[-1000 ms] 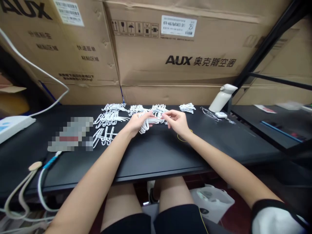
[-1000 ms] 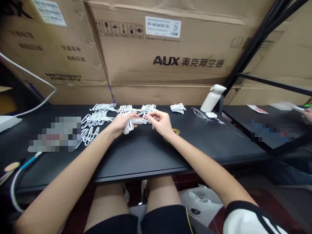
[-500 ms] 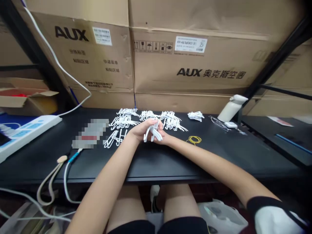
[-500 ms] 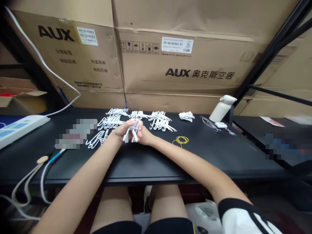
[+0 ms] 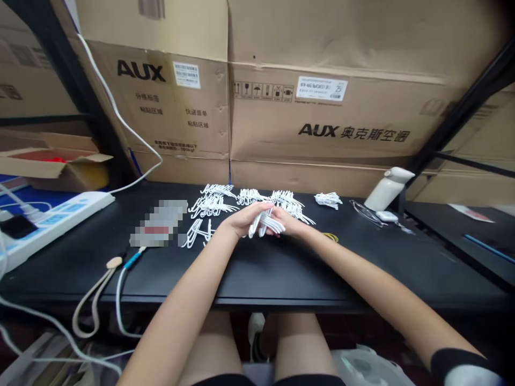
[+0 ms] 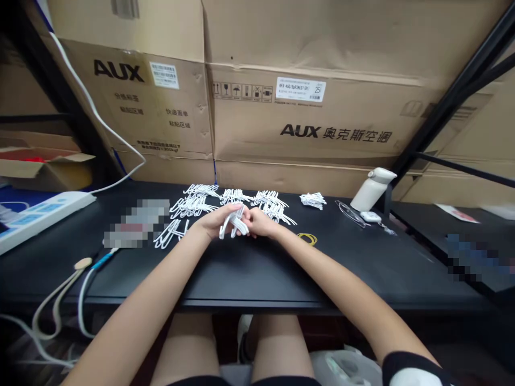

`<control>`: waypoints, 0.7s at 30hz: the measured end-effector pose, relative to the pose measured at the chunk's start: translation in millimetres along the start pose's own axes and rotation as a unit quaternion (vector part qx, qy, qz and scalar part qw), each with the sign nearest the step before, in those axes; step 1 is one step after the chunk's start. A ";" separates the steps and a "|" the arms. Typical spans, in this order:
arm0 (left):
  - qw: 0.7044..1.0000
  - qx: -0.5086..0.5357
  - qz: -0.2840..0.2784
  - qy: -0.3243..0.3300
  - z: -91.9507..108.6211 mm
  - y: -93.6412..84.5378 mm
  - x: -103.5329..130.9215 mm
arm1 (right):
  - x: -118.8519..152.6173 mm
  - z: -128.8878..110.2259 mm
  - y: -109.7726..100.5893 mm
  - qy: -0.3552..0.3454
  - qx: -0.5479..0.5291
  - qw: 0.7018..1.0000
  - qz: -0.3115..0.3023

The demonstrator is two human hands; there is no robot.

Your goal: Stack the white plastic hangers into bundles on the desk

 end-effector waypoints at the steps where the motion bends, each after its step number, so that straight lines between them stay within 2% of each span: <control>1: 0.999 0.026 0.022 -0.010 -0.8 -4.0 -2.9 | 6.1 3.9 -10.8 0.025 0.001 1.000 0.012; 2: 0.997 0.054 0.047 -0.023 -2.4 -9.0 -5.7 | 11.9 6.9 -24.0 0.043 0.009 0.998 0.037; 4: 0.988 0.102 0.103 -0.048 -6.6 -19.8 -9.7 | 27.7 11.9 -66.9 0.075 0.027 0.976 0.203; 6: 0.979 0.124 0.153 -0.058 -10.0 -29.6 -11.6 | 43.0 8.8 -100.3 0.054 0.029 0.939 0.339; 7: 0.975 0.122 0.176 -0.057 -11.1 -33.9 -11.9 | 47.3 7.0 -110.2 0.038 0.019 0.927 0.371; 8: 0.972 0.113 0.198 -0.055 -12.1 -37.7 -11.9 | 48.6 6.5 -115.5 0.030 0.002 0.926 0.376; 9: 0.970 0.097 0.217 -0.052 -13.0 -40.7 -11.7 | 47.2 7.2 -116.4 0.033 -0.018 0.934 0.356; 11: 0.968 0.057 0.240 -0.048 -14.7 -43.6 -11.9 | 43.2 8.8 -111.0 0.054 -0.050 0.955 0.287; 14: 0.971 0.009 0.236 -0.043 -17.1 -42.3 -14.6 | 41.2 7.7 -99.1 0.080 -0.059 0.975 0.198; 17: 0.973 -0.030 0.226 -0.036 -18.4 -41.9 -17.7 | 41.5 8.4 -86.1 0.110 -0.074 0.983 0.129; 19: 0.973 -0.046 0.223 -0.034 -19.0 -43.1 -19.0 | 42.3 9.9 -82.3 0.126 -0.082 0.983 0.107; 21: 0.973 -0.051 0.221 -0.031 -18.6 -44.1 -19.8 | 43.0 10.5 -85.8 0.126 -0.076 0.982 0.119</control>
Point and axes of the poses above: each hand's wrist, its own x-axis away from the middle knuckle, its own y-axis out of the palm, z = x × y, the point moved 8 cm from there along -x, towards the middle knuckle, and after that the axes turned 12 degrees about -y, right-handed, at the moved point
